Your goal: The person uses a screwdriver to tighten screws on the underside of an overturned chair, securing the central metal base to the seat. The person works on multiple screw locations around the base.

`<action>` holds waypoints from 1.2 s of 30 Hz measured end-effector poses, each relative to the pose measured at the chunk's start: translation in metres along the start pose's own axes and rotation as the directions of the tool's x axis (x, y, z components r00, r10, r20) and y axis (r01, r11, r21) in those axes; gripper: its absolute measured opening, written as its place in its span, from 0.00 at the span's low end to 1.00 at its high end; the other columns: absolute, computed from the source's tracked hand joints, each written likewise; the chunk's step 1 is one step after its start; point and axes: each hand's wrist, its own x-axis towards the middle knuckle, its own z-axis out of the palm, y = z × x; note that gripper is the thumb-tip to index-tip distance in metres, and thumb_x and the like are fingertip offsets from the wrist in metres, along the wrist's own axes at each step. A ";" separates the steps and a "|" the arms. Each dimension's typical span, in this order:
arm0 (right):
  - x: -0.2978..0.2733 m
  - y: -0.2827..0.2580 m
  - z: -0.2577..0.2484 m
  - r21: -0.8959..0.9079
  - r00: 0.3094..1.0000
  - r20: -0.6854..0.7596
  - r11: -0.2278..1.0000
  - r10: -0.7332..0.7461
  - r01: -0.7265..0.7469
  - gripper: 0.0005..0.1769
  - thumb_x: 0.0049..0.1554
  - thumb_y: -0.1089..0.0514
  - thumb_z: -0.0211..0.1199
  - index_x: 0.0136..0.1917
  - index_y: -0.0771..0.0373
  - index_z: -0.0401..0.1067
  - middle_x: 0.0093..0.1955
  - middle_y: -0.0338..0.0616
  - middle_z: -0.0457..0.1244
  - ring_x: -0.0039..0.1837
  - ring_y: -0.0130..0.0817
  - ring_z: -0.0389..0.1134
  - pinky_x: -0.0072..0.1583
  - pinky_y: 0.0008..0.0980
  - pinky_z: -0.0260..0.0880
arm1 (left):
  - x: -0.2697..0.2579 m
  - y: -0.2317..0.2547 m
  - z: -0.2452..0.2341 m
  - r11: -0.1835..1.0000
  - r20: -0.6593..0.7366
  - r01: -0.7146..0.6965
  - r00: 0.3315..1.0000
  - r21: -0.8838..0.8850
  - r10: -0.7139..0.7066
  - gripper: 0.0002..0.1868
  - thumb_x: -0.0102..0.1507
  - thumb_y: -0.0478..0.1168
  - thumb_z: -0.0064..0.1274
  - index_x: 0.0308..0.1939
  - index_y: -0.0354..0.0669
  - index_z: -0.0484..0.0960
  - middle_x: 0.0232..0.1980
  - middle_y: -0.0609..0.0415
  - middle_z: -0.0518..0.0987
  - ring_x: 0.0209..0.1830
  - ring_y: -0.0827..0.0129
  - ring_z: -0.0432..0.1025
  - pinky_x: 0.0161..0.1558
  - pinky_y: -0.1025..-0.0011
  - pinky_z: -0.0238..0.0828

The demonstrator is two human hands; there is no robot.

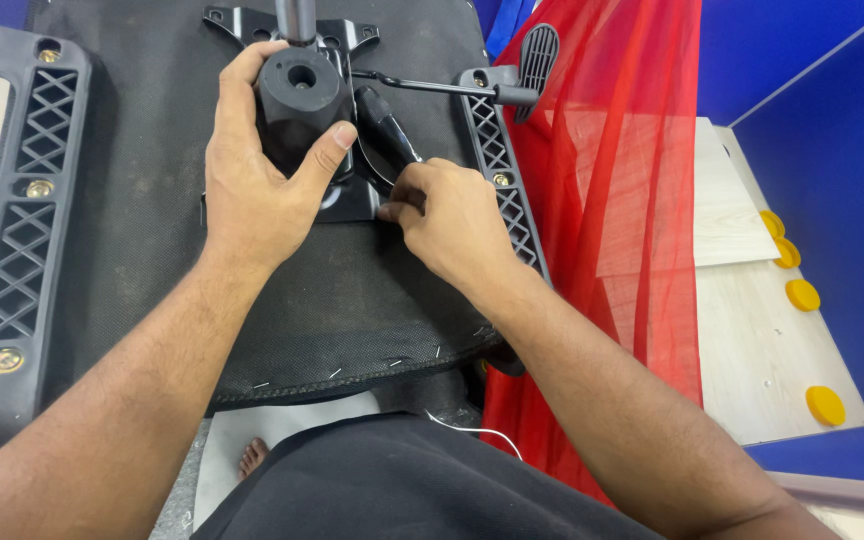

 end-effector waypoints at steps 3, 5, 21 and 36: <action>0.000 0.002 -0.002 0.082 0.999 0.046 0.996 -0.025 0.021 0.06 0.51 0.61 0.69 0.44 0.63 0.80 0.40 0.48 0.68 0.41 0.44 0.71 0.47 0.41 0.71 | -0.001 0.001 -0.001 0.999 -0.004 0.006 1.000 0.034 -0.006 0.33 0.77 0.47 0.64 0.74 0.43 0.58 0.64 0.47 0.77 0.68 0.62 0.77 0.71 0.64 0.78; 0.001 0.005 -0.003 0.043 0.997 0.037 0.997 -0.061 0.060 0.04 0.51 0.63 0.68 0.42 0.63 0.80 0.40 0.49 0.68 0.42 0.45 0.71 0.47 0.42 0.71 | 0.000 0.002 0.002 0.999 -0.008 0.011 1.000 0.033 -0.010 0.33 0.77 0.47 0.64 0.74 0.43 0.58 0.64 0.47 0.77 0.68 0.62 0.77 0.71 0.64 0.78; 0.005 -0.002 0.011 -0.041 0.998 -0.039 0.998 0.040 -0.041 0.13 0.52 0.55 0.74 0.37 0.66 0.76 0.41 0.51 0.68 0.43 0.48 0.71 0.48 0.44 0.70 | 0.002 0.007 -0.004 1.000 -0.029 -0.008 1.000 0.008 0.008 0.31 0.76 0.45 0.68 0.72 0.40 0.63 0.61 0.49 0.80 0.65 0.65 0.79 0.68 0.68 0.79; -0.001 0.003 0.005 0.020 0.994 0.042 0.994 0.104 -0.105 0.06 0.53 0.59 0.70 0.42 0.65 0.78 0.39 0.48 0.69 0.42 0.43 0.72 0.48 0.40 0.71 | 0.002 0.004 -0.002 1.000 -0.021 -0.013 1.000 -0.018 0.013 0.32 0.77 0.46 0.66 0.73 0.40 0.62 0.63 0.48 0.79 0.67 0.65 0.78 0.70 0.68 0.79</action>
